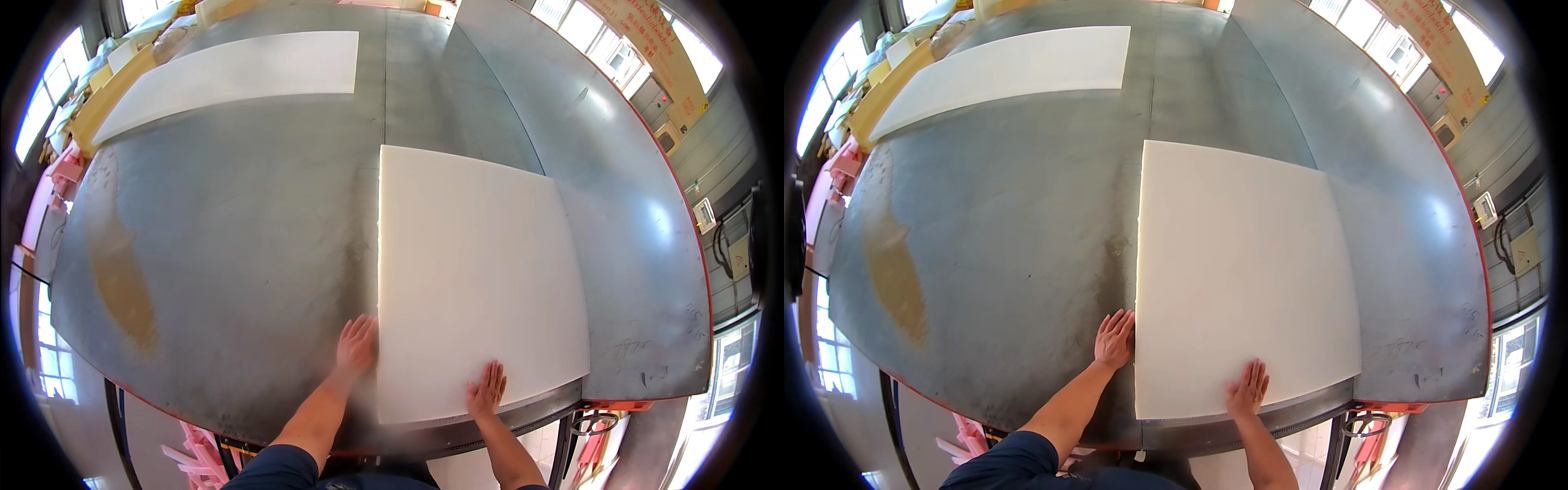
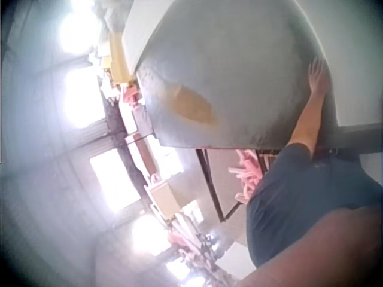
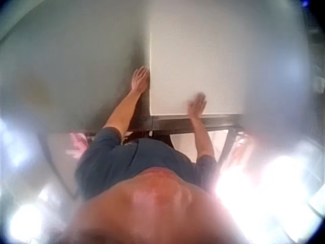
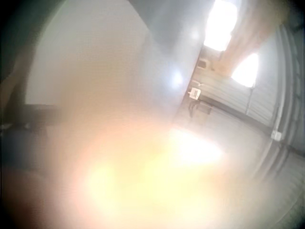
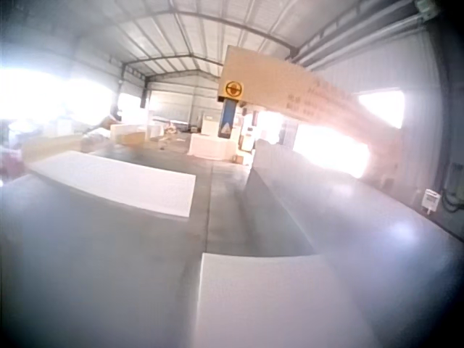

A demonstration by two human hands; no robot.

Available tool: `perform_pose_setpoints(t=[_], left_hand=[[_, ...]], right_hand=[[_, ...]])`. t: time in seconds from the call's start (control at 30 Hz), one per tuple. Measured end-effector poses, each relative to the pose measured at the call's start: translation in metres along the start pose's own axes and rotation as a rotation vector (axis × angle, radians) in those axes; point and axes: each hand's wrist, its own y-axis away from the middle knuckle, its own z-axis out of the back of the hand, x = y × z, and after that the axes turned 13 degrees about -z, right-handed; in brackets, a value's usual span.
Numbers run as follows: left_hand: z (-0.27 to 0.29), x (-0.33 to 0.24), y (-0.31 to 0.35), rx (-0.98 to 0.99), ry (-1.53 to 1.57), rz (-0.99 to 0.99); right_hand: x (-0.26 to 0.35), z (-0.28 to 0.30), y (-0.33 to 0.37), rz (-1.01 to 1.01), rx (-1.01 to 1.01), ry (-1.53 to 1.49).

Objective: The person places white foam sheets onto a guillotine-style cutting machine, aligns them against the guide, and cuts them into smaller pieces. The cut pieces are then moved aside, and the process is repeated with additional sheets.

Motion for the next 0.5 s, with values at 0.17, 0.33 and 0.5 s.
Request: perform_pose_setpoints(t=[0.17,0.33,0.5], left_hand=[[0.0058,-0.0080,0.0004,0.016,-0.009,0.016],[0.0024,-0.0057,0.0050,0.026,-0.039,0.003],[0.0017,-0.0061,0.0049,0.033,-0.055,0.000]], right_hand=[[-0.0042,-0.0011,0.0039,0.019,-0.029,-0.017],[-0.0026,0.0000,0.0081,0.047,-0.066,-0.003],[-0.0034,-0.0015,0.0073,0.046,-0.067,0.011]])
